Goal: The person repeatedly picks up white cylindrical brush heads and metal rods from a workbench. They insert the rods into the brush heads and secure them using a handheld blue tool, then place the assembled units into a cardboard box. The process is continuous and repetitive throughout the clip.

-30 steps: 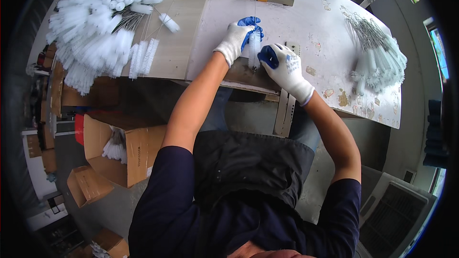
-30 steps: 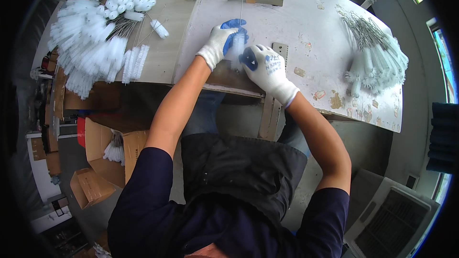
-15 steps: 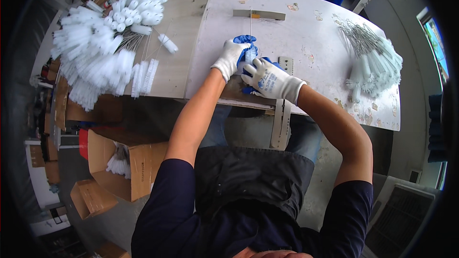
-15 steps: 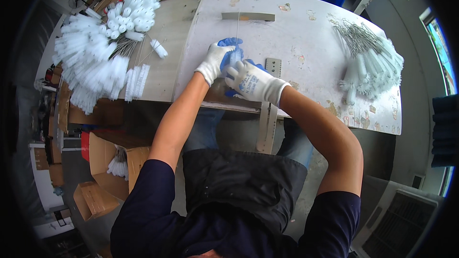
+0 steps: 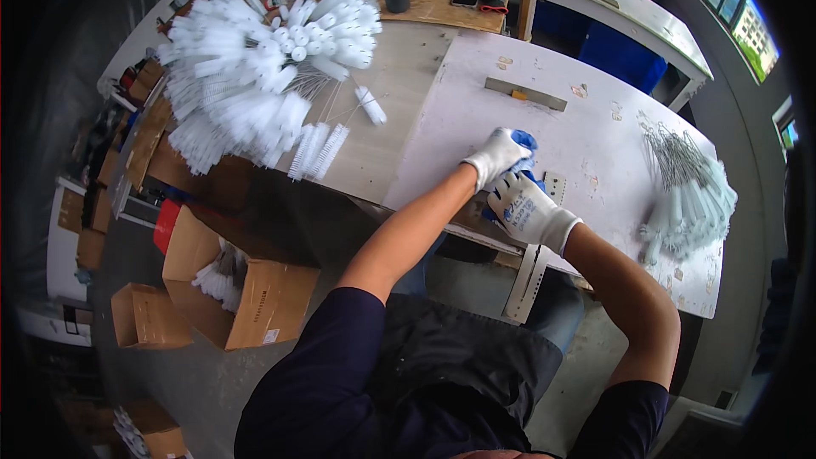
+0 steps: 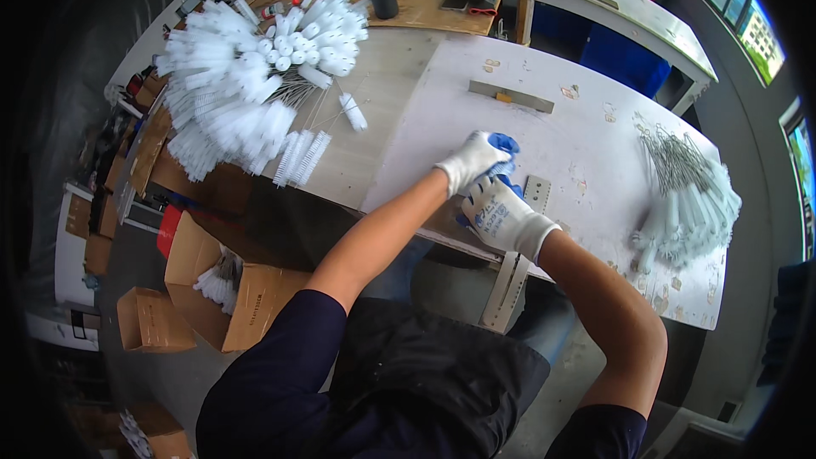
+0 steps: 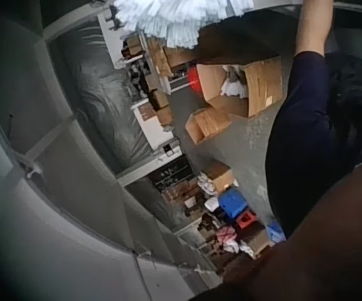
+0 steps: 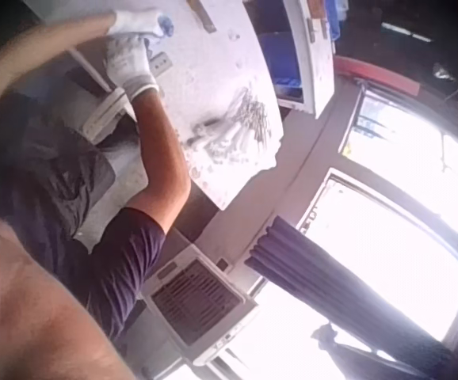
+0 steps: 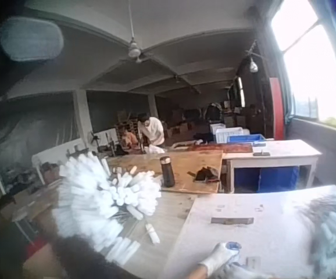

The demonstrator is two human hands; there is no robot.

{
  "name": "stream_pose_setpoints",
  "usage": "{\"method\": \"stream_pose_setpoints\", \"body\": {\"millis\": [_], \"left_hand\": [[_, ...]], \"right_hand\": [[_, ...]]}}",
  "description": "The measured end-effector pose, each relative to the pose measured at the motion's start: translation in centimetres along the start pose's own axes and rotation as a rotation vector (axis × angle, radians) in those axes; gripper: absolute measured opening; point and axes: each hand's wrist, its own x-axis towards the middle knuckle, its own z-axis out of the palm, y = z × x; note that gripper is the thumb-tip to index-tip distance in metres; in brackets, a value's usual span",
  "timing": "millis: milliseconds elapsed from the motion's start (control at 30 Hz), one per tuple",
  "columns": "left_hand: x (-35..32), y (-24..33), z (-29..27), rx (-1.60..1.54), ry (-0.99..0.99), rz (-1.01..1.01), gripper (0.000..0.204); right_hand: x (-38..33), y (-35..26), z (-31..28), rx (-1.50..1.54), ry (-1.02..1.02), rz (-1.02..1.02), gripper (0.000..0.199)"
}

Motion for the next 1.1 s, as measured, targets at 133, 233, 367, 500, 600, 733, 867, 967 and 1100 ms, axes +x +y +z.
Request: {"method": "stream_pose_setpoints", "body": {"millis": [133, 233, 367, 500, 600, 733, 867, 967, 1100], "left_hand": [[-1.6, 0.9, 1.2, 0.07, 0.052, 0.023, 0.027], [-1.8, -1.1, -2.7, 0.452, 0.334, 0.265, 0.031], [-5.3, -3.7, -8.4, 0.725, 0.525, 0.482, 0.032], [-8.1, -5.0, -9.3, 0.743, 0.505, 0.61, 0.033], [-8.7, -4.5, -8.3, 0.926, 0.508, 0.597, 0.03], [-8.9, -4.3, -8.4, 1.053, 0.537, 0.607, 0.025], [-9.4, -4.3, -7.8, 1.059, 0.528, 0.682, 0.024], [-9.7, -4.4, -7.6, 1.045, 0.474, 0.691, 0.022], [-9.2, -4.8, -8.3, 1.064, 0.475, 0.639, 0.022]], "right_hand": [[-0.5, -0.9, -0.4, 0.042, -0.126, 0.116, 0.023], [0.4, -2.1, -2.5, -0.002, -0.263, 0.175, 0.022], [0.8, -3.5, -2.9, 0.078, -0.395, 0.403, 0.03], [1.2, -4.6, -3.2, 0.095, -0.391, 0.519, 0.029], [0.8, -5.3, -2.6, 0.087, -0.326, 0.549, 0.024], [1.2, -5.6, -3.7, 0.1, -0.345, 0.572, 0.023], [0.9, -5.7, -3.4, 0.106, -0.33, 0.579, 0.024], [0.8, -5.6, -3.4, 0.131, -0.341, 0.59, 0.024], [1.4, -5.6, -4.0, 0.134, -0.35, 0.587, 0.025]]}}
